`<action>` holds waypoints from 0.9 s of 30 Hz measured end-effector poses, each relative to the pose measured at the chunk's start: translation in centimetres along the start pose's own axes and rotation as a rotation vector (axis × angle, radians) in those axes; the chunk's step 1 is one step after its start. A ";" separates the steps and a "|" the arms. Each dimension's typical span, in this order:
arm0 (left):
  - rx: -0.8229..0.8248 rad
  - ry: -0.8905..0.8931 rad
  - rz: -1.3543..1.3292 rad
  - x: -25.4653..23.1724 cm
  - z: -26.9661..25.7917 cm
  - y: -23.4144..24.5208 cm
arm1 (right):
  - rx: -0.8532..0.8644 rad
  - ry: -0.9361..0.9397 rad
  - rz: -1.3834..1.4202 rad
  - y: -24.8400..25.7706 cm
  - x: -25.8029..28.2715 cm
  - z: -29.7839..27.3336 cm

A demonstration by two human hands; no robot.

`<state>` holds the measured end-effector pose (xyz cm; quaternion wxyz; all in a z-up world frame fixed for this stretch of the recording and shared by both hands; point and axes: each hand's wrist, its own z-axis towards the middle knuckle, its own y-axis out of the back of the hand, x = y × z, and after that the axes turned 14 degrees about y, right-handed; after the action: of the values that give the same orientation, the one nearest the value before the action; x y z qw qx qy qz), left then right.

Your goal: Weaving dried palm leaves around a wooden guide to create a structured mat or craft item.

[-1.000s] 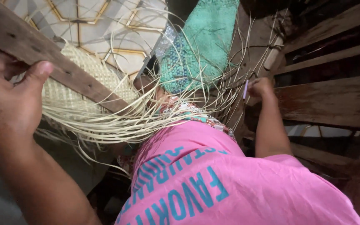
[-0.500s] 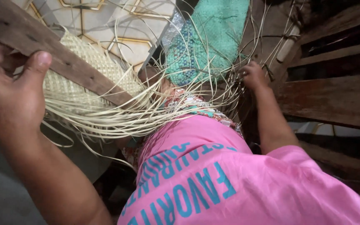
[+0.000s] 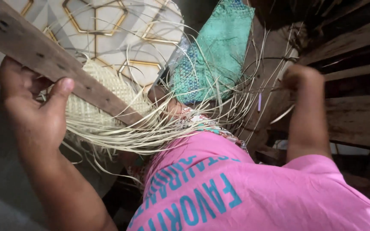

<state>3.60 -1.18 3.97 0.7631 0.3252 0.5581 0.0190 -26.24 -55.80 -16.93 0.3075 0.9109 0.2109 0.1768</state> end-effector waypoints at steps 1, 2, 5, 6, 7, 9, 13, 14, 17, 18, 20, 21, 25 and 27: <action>-0.012 -0.009 0.018 0.5 0.0 0.1 | -0.029 -0.002 -0.082 1.2 1.3 -2.1; -0.024 -0.017 0.035 0.9 0.0 0.1 | -0.058 -0.003 -0.164 2.4 2.6 -4.2; -0.017 -0.025 -0.002 1.1 0.3 0.2 | -0.116 0.179 0.022 4.5 -0.4 -4.0; -0.012 -0.032 -0.005 1.4 0.3 0.1 | -0.121 0.176 0.028 4.2 -1.5 -3.9; -0.010 -0.011 -0.029 1.5 0.3 0.0 | -0.139 0.364 0.298 4.3 -2.4 -3.6; -0.011 0.004 -0.058 1.4 0.3 0.0 | -0.167 0.558 0.568 4.5 -3.8 -4.0; -0.041 -0.008 -0.047 2.7 0.6 -0.5 | -0.235 0.624 0.688 5.1 -6.9 -3.5; -0.049 -0.049 -0.056 3.6 0.7 -0.3 | -0.246 0.611 0.616 5.2 -7.7 -2.6; -0.188 0.303 0.090 1.2 0.7 -0.9 | -0.568 0.521 -0.093 8.0 -9.8 -1.7; -0.257 0.331 0.103 1.6 1.0 -0.8 | -0.552 0.592 -0.120 8.4 -6.3 -0.8; -0.029 -0.002 -0.199 2.9 2.0 -1.2 | -0.711 0.728 0.086 8.5 -0.9 0.6; -0.071 0.009 -0.188 2.4 1.5 -0.8 | -0.697 0.770 0.073 8.4 1.6 0.4; 0.048 -0.064 -0.122 2.0 1.6 0.0 | -0.790 0.899 0.489 6.5 18.7 -8.7; 0.075 -0.123 -0.124 2.5 1.7 0.2 | -0.686 0.948 0.503 2.8 25.9 -14.4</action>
<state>6.08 -0.88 2.30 0.7830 0.3190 0.5296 -0.0693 -9.96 -38.05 0.61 0.4041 0.6051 0.0354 0.6851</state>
